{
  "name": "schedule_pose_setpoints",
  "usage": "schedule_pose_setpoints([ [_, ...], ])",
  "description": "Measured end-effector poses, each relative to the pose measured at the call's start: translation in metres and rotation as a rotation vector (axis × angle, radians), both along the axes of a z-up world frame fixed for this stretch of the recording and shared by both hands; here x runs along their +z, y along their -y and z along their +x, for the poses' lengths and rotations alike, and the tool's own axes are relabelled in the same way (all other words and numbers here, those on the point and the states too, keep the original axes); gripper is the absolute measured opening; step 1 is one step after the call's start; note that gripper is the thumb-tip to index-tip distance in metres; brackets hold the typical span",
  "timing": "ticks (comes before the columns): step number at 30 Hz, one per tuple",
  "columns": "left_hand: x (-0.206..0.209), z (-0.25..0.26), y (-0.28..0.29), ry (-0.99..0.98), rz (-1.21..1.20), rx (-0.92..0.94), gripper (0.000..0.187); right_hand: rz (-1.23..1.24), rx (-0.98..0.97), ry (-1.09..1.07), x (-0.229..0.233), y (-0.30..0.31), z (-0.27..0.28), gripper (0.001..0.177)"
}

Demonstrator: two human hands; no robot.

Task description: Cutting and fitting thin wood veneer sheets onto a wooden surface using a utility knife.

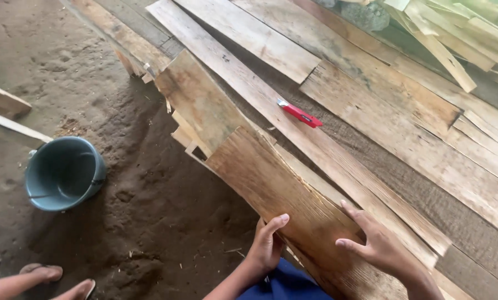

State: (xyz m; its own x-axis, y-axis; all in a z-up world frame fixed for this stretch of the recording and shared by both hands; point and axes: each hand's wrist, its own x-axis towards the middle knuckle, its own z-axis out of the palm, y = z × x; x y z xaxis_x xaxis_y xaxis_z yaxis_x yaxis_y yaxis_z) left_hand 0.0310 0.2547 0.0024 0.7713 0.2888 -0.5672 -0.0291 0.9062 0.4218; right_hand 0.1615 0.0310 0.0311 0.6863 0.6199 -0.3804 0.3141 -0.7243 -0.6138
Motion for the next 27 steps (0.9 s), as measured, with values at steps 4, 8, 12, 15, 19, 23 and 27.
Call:
schedule_pose_setpoints([
  [4, -0.013, 0.023, -0.052, -0.032, 0.017, 0.004, 0.054, 0.043, -0.032, -0.014, -0.001, -0.054, 0.037, 0.064],
  [8, -0.023, 0.054, -0.107, -0.043, 0.041, 0.029, 0.043, 0.048, -0.144, 0.018, -0.035, -0.109, 0.104, 0.053],
  [12, -0.032, 0.102, -0.161, -0.145, -0.005, 0.056, 0.037, -0.025, -0.095, 0.222, -0.091, -0.170, 0.186, 0.052],
  [15, -0.037, 0.144, -0.210, -0.197, -0.002, 0.060, 0.035, -0.104, -0.060, 0.222, -0.102, -0.233, 0.235, 0.048],
  [19, -0.202, 0.161, -0.261, -0.195, 0.274, -0.070, 0.035, -0.069, -0.001, -0.357, -0.016, -0.312, 0.232, 0.062],
  [23, -0.056, 0.231, -0.291, -0.257, -0.045, 0.009, 0.026, -0.182, 0.103, -0.320, 0.007, -0.340, 0.250, 0.108],
  [27, -0.047, 0.293, -0.315, -0.092, -0.100, -0.182, 0.017, -0.186, -0.068, -0.165, 0.020, -0.354, 0.283, 0.102],
])
